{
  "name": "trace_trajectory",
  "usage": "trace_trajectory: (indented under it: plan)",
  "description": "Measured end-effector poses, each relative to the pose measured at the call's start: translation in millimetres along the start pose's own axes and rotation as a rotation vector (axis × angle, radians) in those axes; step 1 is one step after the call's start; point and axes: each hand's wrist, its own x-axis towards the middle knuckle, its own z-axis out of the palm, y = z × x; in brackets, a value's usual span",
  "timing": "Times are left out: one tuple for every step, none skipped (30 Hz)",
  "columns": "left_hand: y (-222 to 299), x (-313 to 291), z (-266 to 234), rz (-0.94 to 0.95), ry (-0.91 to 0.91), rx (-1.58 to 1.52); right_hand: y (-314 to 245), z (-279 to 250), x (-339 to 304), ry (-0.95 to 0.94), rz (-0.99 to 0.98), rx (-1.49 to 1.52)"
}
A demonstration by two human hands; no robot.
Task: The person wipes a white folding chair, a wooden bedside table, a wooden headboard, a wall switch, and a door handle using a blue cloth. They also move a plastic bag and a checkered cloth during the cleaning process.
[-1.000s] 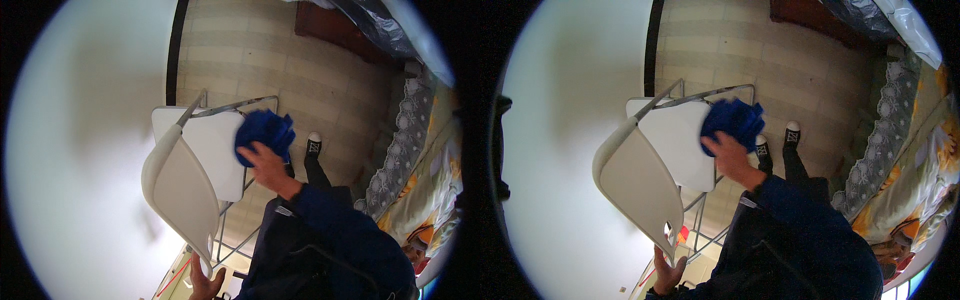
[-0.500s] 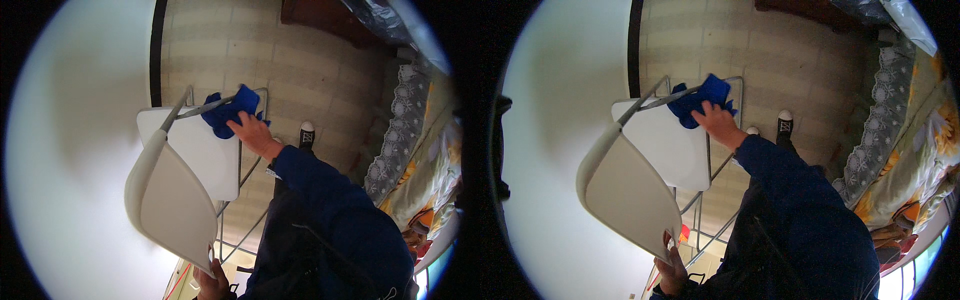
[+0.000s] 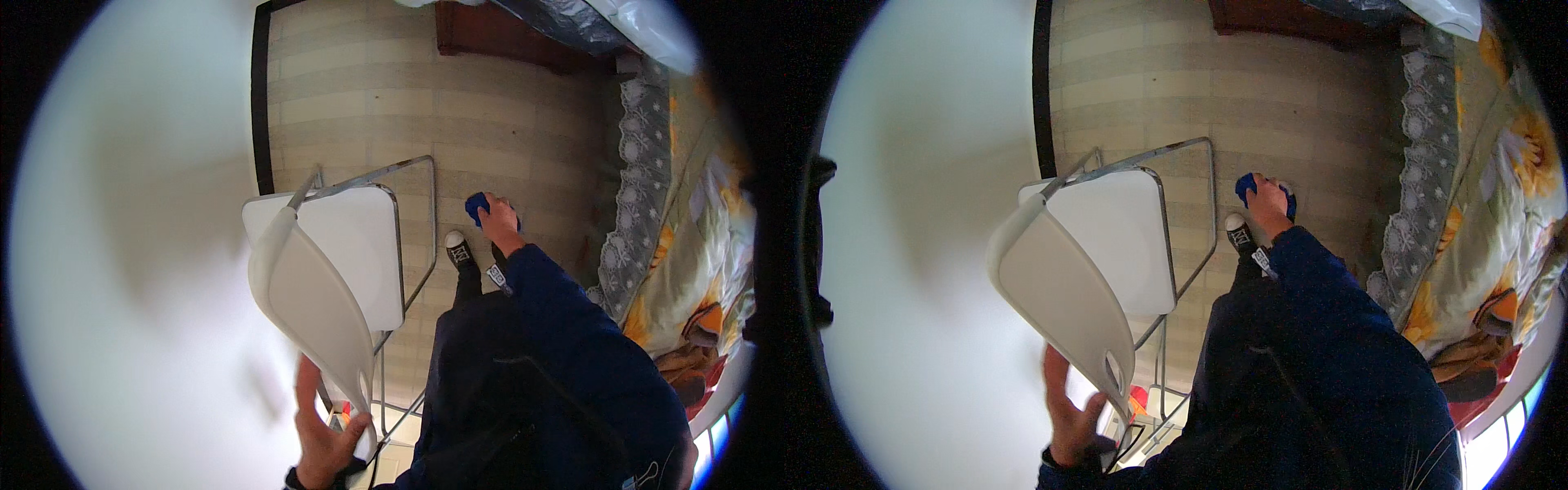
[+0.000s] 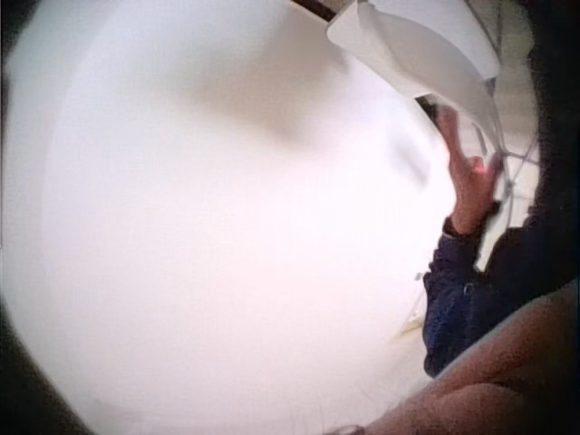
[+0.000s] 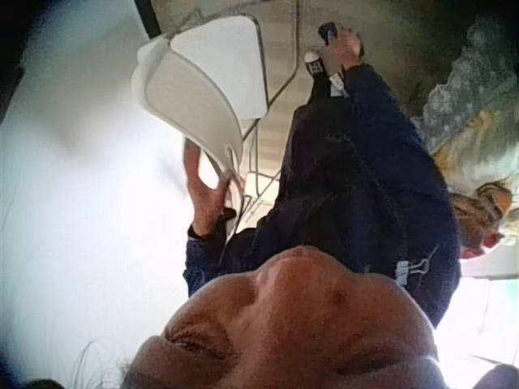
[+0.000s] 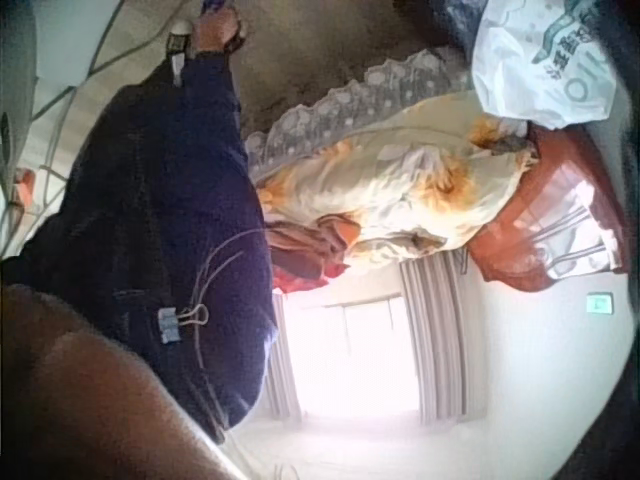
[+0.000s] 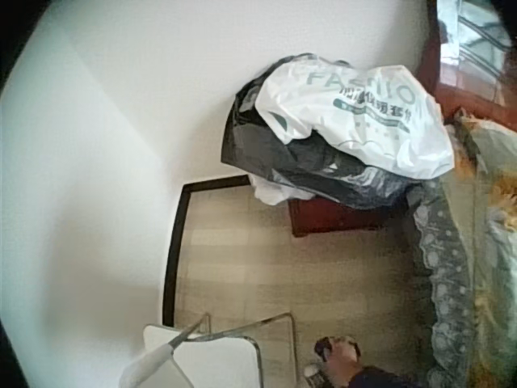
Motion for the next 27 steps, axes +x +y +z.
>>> trace_trajectory:
  plan:
    - [1.6,12.0,-5.2,0.060,0.052,-0.015,-0.2,-9.9,-8.0,0.020,-0.028,0.072]
    - [3.5,23.9,-9.2,0.124,0.111,-0.026,-8.1,-20.9,-16.2,0.041,-0.059,0.147]
    - [6.2,33.9,-8.4,0.126,0.140,-0.102,-25.5,-28.1,-29.9,0.167,-0.236,0.251]
    - [10.0,41.1,-4.7,0.125,0.164,-0.175,-50.6,-36.1,-39.4,0.205,-0.358,0.370]
    - [14.8,44.2,-1.0,0.095,0.176,-0.253,-76.5,-45.4,-51.6,0.214,-0.490,0.488]
    - [19.1,45.0,2.7,0.011,0.145,-0.257,-106.9,-52.2,-62.4,0.093,-0.563,0.688]
    - [22.9,44.8,6.6,-0.099,0.105,-0.265,-137.8,-56.4,-75.1,0.106,-0.677,0.705]
    - [25.9,44.4,9.7,-0.208,0.064,-0.270,-169.0,-59.1,-80.8,0.126,-0.834,0.693]
    - [28.3,42.3,13.7,-0.160,0.053,-0.319,-199.8,-57.9,-86.1,0.058,-0.861,0.691]
    - [29.5,41.2,16.6,-0.192,0.082,-0.363,-225.5,-56.5,-83.5,0.030,-0.932,0.705]
    - [30.3,39.5,19.0,-0.228,0.107,-0.408,-242.7,-55.0,-75.7,-0.025,-0.906,0.635]
    - [30.7,37.8,20.0,-0.239,0.132,-0.468,-252.7,-53.6,-55.8,-0.070,-0.828,0.485]
    - [28.2,41.1,24.5,-0.171,0.217,-0.484,-250.4,-52.3,-38.2,-0.128,-0.804,0.519]
    - [25.3,42.3,25.0,-0.190,0.214,-0.483,-248.6,-49.8,-18.4,-0.246,-0.764,0.502]
    - [25.3,41.8,29.3,-0.197,0.248,-0.456,-245.5,-45.5,-0.1,-0.272,-0.785,0.492]
    - [24.3,39.7,30.5,-0.210,0.276,-0.423,-242.6,-39.4,13.7,-0.313,-0.790,0.478]
    - [23.4,40.1,33.3,-0.198,0.312,-0.438,-237.5,-33.4,28.5,-0.360,-0.808,0.473]
    - [20.9,39.3,34.3,-0.185,0.353,-0.453,-227.9,-27.3,45.1,-0.367,-0.733,0.432]
    - [20.7,35.5,39.4,-0.231,0.467,-0.497,-212.7,-20.9,59.9,-0.386,-0.675,0.399]
    - [19.9,30.0,38.0,-0.156,0.345,-0.204,-200.2,-11.9,72.4,-0.408,-0.608,0.349]
    - [14.4,27.3,37.6,-0.122,0.275,-0.046,-191.0,0.2,82.0,-0.371,-0.605,0.381]
    - [10.7,22.7,37.3,-0.129,0.223,0.053,-179.2,14.0,92.3,-0.340,-0.588,0.394]
    - [3.6,17.6,38.3,-0.185,0.186,0.090,-166.2,28.9,100.0,-0.313,-0.579,0.411]
    - [-1.1,11.9,38.9,-0.235,0.145,0.136,-149.6,43.3,110.3,-0.286,-0.560,0.389]
    - [-7.3,6.0,39.6,-0.285,0.112,0.172,-134.0,57.8,125.1,-0.261,-0.552,0.376]
    - [-13.1,-0.6,39.9,-0.317,0.087,0.199,-119.3,72.6,140.3,-0.231,-0.551,0.357]
    - [-18.4,-7.6,41.1,-0.353,0.062,0.224,-101.8,85.7,153.9,-0.213,-0.526,0.410]
